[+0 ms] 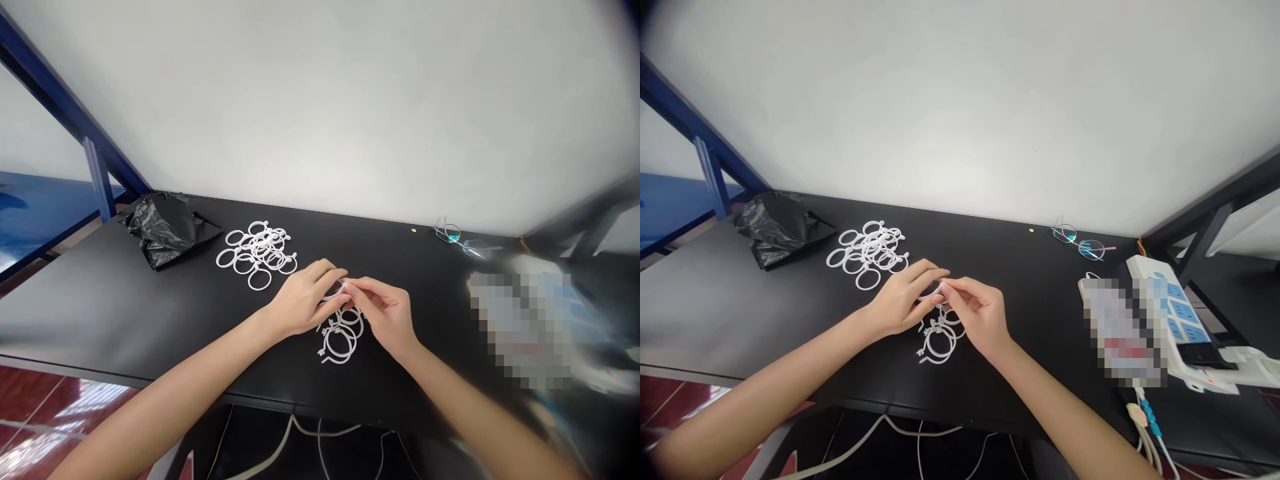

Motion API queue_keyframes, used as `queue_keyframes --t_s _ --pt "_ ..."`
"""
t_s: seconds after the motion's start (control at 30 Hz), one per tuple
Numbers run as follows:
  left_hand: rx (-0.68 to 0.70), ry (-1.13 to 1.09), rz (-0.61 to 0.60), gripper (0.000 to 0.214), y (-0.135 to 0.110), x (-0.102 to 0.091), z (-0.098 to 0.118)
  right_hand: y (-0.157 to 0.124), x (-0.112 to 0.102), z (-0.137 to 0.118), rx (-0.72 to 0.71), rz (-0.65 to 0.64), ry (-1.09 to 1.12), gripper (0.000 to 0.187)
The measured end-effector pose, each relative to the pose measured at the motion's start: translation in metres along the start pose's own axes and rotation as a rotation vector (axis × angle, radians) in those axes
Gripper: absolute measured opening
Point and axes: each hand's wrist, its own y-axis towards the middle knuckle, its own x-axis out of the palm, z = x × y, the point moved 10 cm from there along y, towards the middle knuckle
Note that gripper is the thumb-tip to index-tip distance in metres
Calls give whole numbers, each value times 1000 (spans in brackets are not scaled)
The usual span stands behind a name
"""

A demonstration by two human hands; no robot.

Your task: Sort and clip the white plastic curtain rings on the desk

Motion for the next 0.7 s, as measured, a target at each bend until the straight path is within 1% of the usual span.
queue_keyframes --t_s 0.07,0.1,0.23,0.43,0.57,0.63,0.7 --pt "-29 -79 -70 40 -2 9 -1 -4 6 -6 -64 -29 -21 12" --pt "-28 -94 -79 41 -3 11 0 -6 9 -8 -91 -42 -35 13" --pt "47 -59 -9 43 -7 7 5 -10 15 -12 -144 -76 -47 15" --pt "74 2 28 40 -7 4 9 -7 17 -6 -60 -108 22 15" --pt "107 27 36 40 -6 0 12 -5 19 -4 -14 -153 81 10" --pt "82 61 25 38 -4 -2 6 -2 15 1 17 -150 89 13" --pt "-10 123 49 35 -1 -9 -8 4 0 7 39 -94 27 20"
